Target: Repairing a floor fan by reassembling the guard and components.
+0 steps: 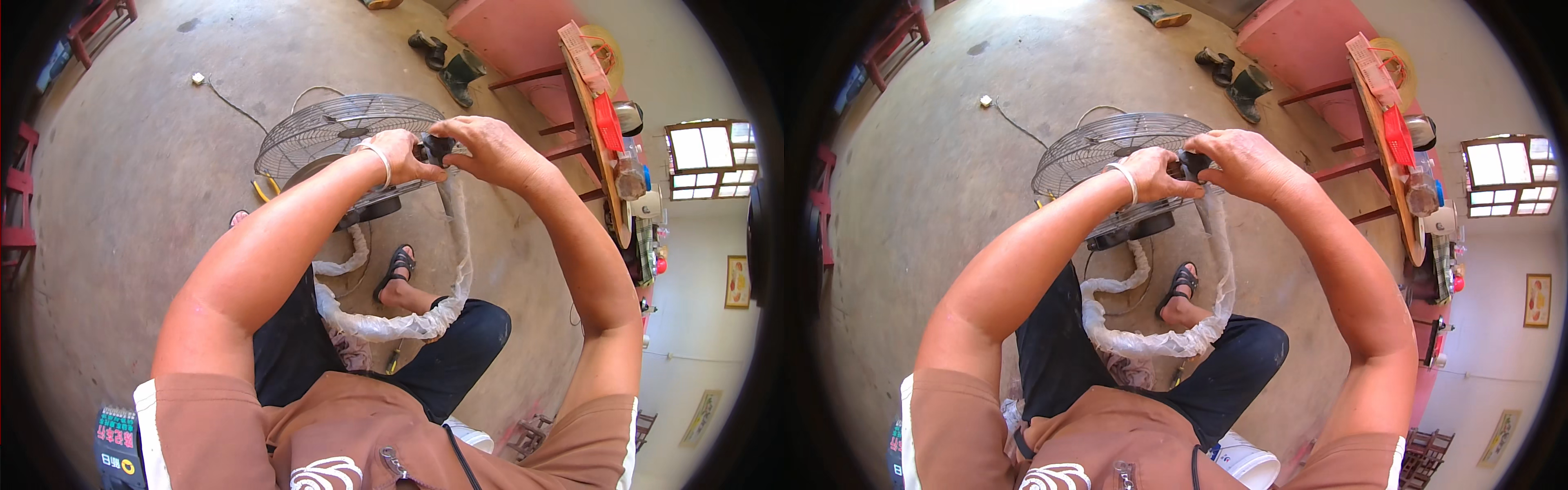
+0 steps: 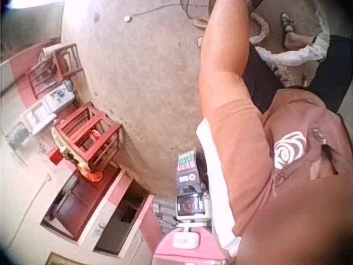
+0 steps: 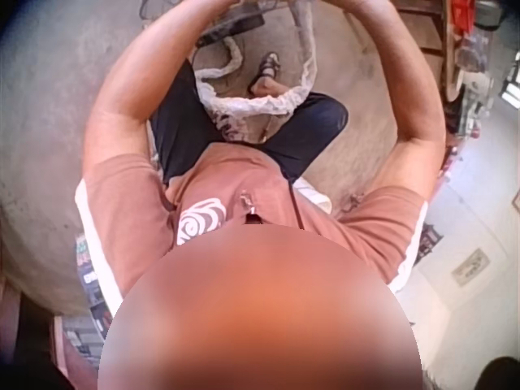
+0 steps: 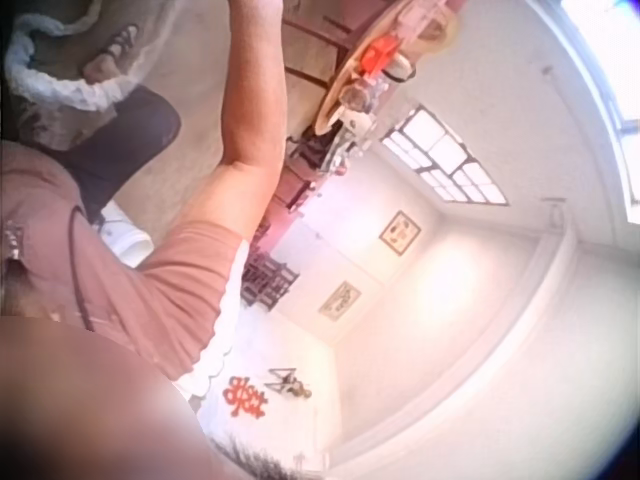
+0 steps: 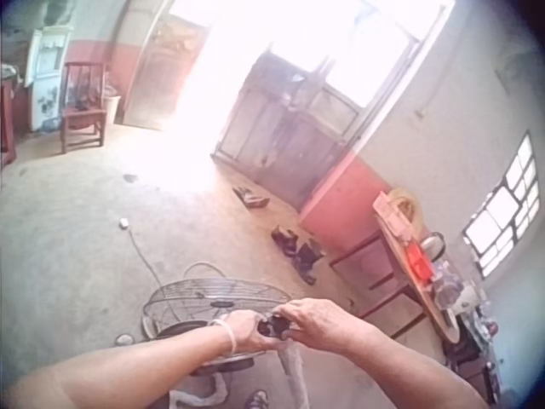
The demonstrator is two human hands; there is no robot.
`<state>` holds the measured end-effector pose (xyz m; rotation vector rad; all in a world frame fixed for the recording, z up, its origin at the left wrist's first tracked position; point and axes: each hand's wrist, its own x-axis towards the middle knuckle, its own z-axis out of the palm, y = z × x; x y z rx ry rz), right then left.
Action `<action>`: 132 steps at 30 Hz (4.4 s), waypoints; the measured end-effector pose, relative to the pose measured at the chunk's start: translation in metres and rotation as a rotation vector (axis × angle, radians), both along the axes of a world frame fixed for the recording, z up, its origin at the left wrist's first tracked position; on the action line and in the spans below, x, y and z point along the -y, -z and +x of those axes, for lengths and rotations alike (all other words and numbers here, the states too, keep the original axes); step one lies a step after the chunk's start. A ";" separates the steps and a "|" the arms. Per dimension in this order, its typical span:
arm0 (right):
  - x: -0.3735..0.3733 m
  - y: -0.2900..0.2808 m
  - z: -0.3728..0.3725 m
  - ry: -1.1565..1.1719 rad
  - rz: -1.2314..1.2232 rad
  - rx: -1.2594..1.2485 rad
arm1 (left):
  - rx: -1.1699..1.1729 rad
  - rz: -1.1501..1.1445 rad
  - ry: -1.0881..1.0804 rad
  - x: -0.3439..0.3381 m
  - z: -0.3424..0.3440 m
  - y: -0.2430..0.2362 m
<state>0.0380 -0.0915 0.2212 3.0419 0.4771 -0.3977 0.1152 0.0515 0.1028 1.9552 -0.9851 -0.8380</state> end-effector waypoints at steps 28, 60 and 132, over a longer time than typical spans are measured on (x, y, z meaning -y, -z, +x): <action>-0.027 0.012 -0.012 0.203 0.108 0.029 | 0.006 0.058 -0.012 0.002 0.001 0.012; -0.005 0.075 -0.067 0.489 1.057 0.642 | -0.048 0.051 -0.009 0.005 -0.004 -0.001; -0.092 0.085 -0.296 1.139 1.646 0.637 | -0.132 -0.062 0.044 -0.047 -0.183 -0.040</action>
